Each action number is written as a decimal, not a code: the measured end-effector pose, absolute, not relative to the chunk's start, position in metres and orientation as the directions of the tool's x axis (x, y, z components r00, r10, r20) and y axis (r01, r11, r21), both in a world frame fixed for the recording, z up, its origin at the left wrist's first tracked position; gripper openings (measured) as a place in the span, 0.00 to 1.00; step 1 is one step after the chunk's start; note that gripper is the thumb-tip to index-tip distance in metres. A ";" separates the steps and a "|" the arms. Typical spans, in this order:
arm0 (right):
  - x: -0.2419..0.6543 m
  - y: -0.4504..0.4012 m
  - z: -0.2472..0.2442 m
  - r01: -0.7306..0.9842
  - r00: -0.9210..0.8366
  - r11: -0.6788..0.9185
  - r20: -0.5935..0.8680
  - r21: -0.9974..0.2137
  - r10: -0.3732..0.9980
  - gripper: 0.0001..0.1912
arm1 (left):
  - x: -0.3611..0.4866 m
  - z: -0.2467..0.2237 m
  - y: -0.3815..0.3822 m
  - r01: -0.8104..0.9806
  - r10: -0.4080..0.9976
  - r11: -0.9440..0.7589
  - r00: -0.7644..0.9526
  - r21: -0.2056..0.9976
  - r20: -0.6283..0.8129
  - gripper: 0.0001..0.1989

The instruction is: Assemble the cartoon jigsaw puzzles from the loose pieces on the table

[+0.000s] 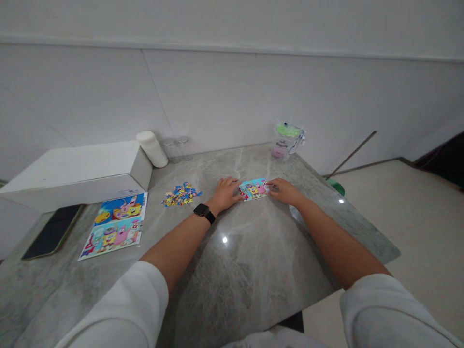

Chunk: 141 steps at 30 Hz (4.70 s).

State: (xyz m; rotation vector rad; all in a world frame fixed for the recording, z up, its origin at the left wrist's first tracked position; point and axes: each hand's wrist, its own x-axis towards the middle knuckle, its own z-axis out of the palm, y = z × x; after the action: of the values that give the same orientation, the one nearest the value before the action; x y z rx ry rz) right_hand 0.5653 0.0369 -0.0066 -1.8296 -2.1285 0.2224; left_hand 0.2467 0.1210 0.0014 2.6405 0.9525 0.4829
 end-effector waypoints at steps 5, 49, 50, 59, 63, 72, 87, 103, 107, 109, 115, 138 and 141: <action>0.547 0.030 0.006 0.939 0.021 0.043 0.184 -0.340 0.983 0.19 | 0.208 0.028 0.108 0.525 0.660 -0.746 0.666 0.411 0.347 0.23; 0.220 0.185 0.030 0.873 -0.482 0.487 -0.215 -0.033 0.849 0.39 | 0.020 0.022 0.172 0.876 0.885 -0.436 0.460 0.207 -0.080 0.41; 0.220 0.186 0.030 0.865 -0.495 0.501 -0.226 -0.034 0.839 0.37 | 0.022 0.023 0.175 0.872 0.876 -0.446 0.471 0.202 -0.102 0.40; 0.254 0.155 0.023 0.823 -0.568 0.554 -0.159 -0.124 0.808 0.36 | 0.038 0.029 0.155 0.808 0.808 -0.539 0.575 0.236 -0.124 0.31; 0.280 0.126 0.019 0.773 -0.630 0.606 -0.118 -0.187 0.767 0.33 | 0.037 0.023 0.130 0.741 0.768 -0.607 0.640 0.285 -0.030 0.32; 0.313 0.120 0.033 0.867 -0.459 0.442 -0.024 -0.231 0.888 0.24 | 0.025 0.027 0.129 0.836 0.884 -0.464 0.456 0.293 0.100 0.23; 0.313 0.131 0.021 0.931 -0.319 0.278 -0.161 -0.236 0.934 0.16 | 0.069 0.007 0.187 0.905 0.927 -0.373 0.372 0.205 0.046 0.21; 0.294 0.134 0.021 0.922 -0.348 0.318 -0.116 -0.221 0.930 0.17 | 0.045 0.027 0.129 0.719 0.776 -0.608 0.628 0.337 0.058 0.20; 0.291 0.127 0.028 0.916 -0.355 0.340 -0.039 -0.212 0.934 0.17 | -0.020 0.033 0.092 0.775 0.866 -0.498 0.430 0.390 0.254 0.17; 0.281 0.123 0.031 0.906 -0.367 0.364 0.027 -0.217 0.930 0.17 | -0.058 0.031 0.071 0.832 0.899 -0.421 0.330 0.362 0.287 0.16; 0.204 0.114 0.040 0.816 -0.540 0.550 0.102 -0.179 0.835 0.15 | -0.130 0.014 0.019 0.960 0.954 -0.183 0.120 0.213 0.275 0.19; 0.051 0.119 0.059 0.783 -0.619 0.621 0.167 0.043 0.768 0.19 | -0.152 0.014 -0.020 0.978 0.988 -0.133 0.118 0.161 0.101 0.20; 0.061 0.128 0.074 0.859 -0.481 0.512 0.315 -0.019 0.818 0.16 | -0.142 0.009 0.005 0.976 0.988 -0.133 0.117 0.170 0.099 0.21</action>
State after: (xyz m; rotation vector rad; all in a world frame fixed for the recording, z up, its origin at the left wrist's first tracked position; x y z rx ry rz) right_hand 0.0608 0.1278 0.0739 -1.4103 -2.4728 -0.2043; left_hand -0.1424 0.0052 0.0094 2.3002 2.0260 0.2891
